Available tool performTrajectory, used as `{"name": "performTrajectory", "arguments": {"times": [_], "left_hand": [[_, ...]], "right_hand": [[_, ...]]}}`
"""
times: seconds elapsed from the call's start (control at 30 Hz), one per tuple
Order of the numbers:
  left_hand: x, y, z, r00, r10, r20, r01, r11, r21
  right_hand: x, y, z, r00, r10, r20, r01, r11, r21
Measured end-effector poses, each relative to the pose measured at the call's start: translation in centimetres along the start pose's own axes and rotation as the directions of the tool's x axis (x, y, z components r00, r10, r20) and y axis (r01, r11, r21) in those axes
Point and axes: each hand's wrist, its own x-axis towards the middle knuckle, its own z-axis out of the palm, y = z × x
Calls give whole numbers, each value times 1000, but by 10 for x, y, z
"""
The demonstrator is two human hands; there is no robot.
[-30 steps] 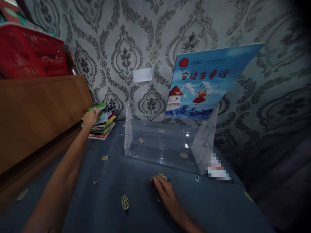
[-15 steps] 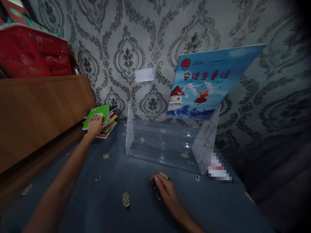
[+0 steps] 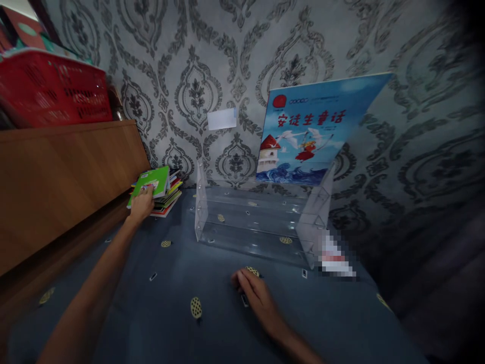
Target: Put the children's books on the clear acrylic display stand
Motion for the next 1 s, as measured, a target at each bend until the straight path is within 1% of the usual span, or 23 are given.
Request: {"name": "performTrajectory", "arguments": {"times": [0.1,0.2,0.33,0.53,0.7,0.77,0.83,0.9,0.97,1.0], "left_hand": [[-14,4,0,1000,-20,-18,20,1000,-4],[-30,7,1,999,-17,-29,17,1000,-7],[-51,9,6,1000,-7,-26,7,1000,-5],[-82,5,16,1000,-1,-6,1,1000,-2],[-110,1,19,1000,13,26,-14,1000,11],[-123,-1,18,998,41,41,-42,999,11],[-137,-4,17,993,93,71,-93,996,-4],[-147,-7,15,974,178,141,-173,984,-50],[-149,-13,14,944,257,207,-235,964,-123],[-146,-16,13,937,268,224,-237,959,-155]], "right_hand": [[0,1,0,1000,-14,-2,14,1000,-3],[1,2,1,999,-32,-29,31,999,-5],[2,3,1,999,-32,-22,33,999,19],[1,2,2,1000,-13,-27,13,1000,19],[1,2,2,1000,6,-15,-6,1000,12],[1,2,2,1000,9,-19,-9,1000,17],[1,1,1,1000,6,-14,-5,1000,15],[1,-1,1,1000,-2,-5,2,1000,8],[1,-2,1,1000,-10,-2,10,1000,6],[1,-2,1,1000,-11,-1,11,1000,8]]}}
